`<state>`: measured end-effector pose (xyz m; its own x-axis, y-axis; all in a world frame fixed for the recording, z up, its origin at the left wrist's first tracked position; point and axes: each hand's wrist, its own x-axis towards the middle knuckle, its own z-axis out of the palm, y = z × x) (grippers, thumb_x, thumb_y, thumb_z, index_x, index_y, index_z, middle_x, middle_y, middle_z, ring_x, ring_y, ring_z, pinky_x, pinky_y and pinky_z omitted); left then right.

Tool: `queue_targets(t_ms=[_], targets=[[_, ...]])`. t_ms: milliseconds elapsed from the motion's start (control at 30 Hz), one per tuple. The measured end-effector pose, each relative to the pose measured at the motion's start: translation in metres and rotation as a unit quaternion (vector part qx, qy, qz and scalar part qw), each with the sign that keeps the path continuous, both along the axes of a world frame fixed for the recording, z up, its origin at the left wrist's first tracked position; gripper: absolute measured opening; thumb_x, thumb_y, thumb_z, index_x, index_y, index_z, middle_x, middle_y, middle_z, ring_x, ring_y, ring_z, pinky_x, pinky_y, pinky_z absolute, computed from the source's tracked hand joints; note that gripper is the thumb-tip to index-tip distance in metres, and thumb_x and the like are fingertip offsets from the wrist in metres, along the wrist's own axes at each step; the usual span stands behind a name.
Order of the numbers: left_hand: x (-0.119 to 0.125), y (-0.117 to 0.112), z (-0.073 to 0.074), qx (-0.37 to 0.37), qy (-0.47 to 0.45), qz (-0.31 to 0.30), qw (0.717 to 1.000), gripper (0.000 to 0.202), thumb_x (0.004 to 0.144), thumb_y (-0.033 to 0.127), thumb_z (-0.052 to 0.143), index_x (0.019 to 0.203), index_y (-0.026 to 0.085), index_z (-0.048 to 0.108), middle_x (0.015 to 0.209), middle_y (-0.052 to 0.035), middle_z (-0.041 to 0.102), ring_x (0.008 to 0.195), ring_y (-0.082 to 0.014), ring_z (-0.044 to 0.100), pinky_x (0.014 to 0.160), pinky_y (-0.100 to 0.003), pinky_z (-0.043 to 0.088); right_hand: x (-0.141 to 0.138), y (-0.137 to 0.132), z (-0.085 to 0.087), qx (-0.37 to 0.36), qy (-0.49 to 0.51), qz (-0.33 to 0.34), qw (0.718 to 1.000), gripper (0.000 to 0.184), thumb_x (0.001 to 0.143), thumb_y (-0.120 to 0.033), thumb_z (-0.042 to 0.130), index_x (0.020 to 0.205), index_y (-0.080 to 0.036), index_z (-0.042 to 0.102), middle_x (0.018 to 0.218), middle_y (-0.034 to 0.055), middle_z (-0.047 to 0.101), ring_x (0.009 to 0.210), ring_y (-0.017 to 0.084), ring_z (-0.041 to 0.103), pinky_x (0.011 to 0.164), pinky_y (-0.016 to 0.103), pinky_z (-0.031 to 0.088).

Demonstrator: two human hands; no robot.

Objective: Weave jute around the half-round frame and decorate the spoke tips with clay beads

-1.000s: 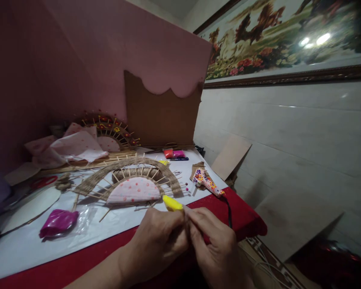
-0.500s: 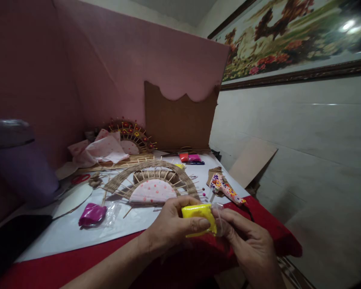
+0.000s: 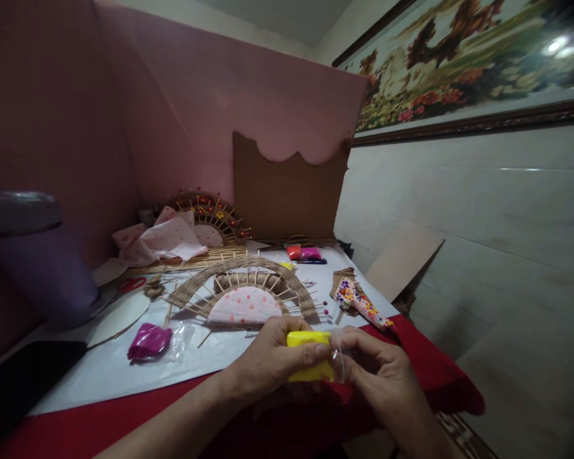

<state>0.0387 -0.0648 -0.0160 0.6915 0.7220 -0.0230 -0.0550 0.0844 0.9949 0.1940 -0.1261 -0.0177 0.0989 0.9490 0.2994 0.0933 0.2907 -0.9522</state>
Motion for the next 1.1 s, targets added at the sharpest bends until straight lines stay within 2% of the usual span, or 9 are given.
queue_targets(t_ms=[167,267,433,600,767,900,1000,1100], targets=[[0.002,-0.002,0.0,-0.016,0.004,0.002,1.0,0.035,0.069,0.044,0.068,0.08,0.014,0.054,0.06,-0.0001,0.063,0.048,-0.0101,0.057,0.044,-0.02,0.042,0.002,0.001,-0.005,0.038,-0.026,0.004,0.999,0.022,0.076,-0.036,0.064,0.066,-0.016,0.061,0.068,0.0024,0.054,0.064,0.015,0.052,0.058,0.024,0.047],[0.002,-0.002,0.0,-0.01,0.01,0.01,1.0,0.034,0.07,0.044,0.066,0.079,0.013,0.055,0.058,0.0006,0.061,0.046,-0.0091,0.055,0.043,-0.019,0.04,0.005,0.001,-0.006,0.046,-0.034,0.009,0.998,0.019,0.077,-0.033,0.063,0.068,-0.016,0.063,0.071,0.0036,0.056,0.068,0.017,0.054,0.062,0.025,0.048],[0.0,0.001,0.0,0.009,0.014,0.028,0.999,0.031,0.071,0.042,0.066,0.074,0.013,0.055,0.057,0.0019,0.059,0.047,-0.0074,0.053,0.044,-0.018,0.038,0.005,0.002,-0.006,0.013,-0.041,0.024,0.999,0.014,0.075,-0.031,0.065,0.072,-0.017,0.066,0.077,0.005,0.06,0.075,0.019,0.057,0.069,0.027,0.049],[0.001,0.001,0.0,0.021,0.025,0.029,0.999,0.033,0.068,0.044,0.068,0.073,0.014,0.053,0.059,0.0019,0.059,0.048,-0.0083,0.053,0.043,-0.018,0.039,0.001,0.003,-0.011,0.029,-0.042,0.005,0.999,0.021,0.074,-0.03,0.066,0.061,-0.016,0.057,0.068,0.0015,0.053,0.065,0.015,0.051,0.06,0.024,0.046],[0.004,0.0,0.0,-0.001,0.026,0.027,0.999,0.032,0.07,0.044,0.065,0.074,0.015,0.054,0.057,0.0011,0.06,0.047,-0.0092,0.053,0.044,-0.02,0.038,-0.002,0.0,-0.017,0.044,-0.024,-0.022,0.999,0.017,0.079,-0.031,0.061,0.07,-0.018,0.055,0.069,0.0013,0.053,0.063,0.015,0.052,0.057,0.023,0.047],[0.005,0.002,-0.003,-0.028,0.011,0.049,0.998,0.031,0.069,0.041,0.068,0.075,0.013,0.055,0.061,-0.0007,0.062,0.051,-0.0087,0.053,0.047,-0.019,0.038,-0.002,0.002,-0.02,0.089,-0.028,-0.081,0.992,0.012,0.08,-0.028,0.06,0.072,-0.019,0.059,0.071,0.0015,0.056,0.065,0.015,0.056,0.059,0.022,0.049],[0.004,0.003,-0.004,-0.048,0.002,0.07,0.996,0.031,0.067,0.038,0.07,0.077,0.012,0.056,0.064,-0.0022,0.063,0.053,-0.0088,0.054,0.049,-0.019,0.038,0.002,0.005,-0.021,0.15,-0.084,-0.092,0.981,0.006,0.08,-0.021,0.06,0.076,-0.02,0.065,0.08,0.0032,0.062,0.076,0.017,0.062,0.066,0.022,0.051],[0.002,0.005,-0.003,-0.066,-0.001,0.06,0.996,0.03,0.068,0.038,0.069,0.078,0.012,0.057,0.061,-0.0029,0.064,0.048,-0.0089,0.054,0.046,-0.019,0.038,0.006,0.006,-0.021,0.211,-0.154,-0.127,0.957,0.011,0.078,-0.016,0.063,0.084,-0.023,0.068,0.087,0.004,0.065,0.081,0.017,0.063,0.069,0.021,0.051]])
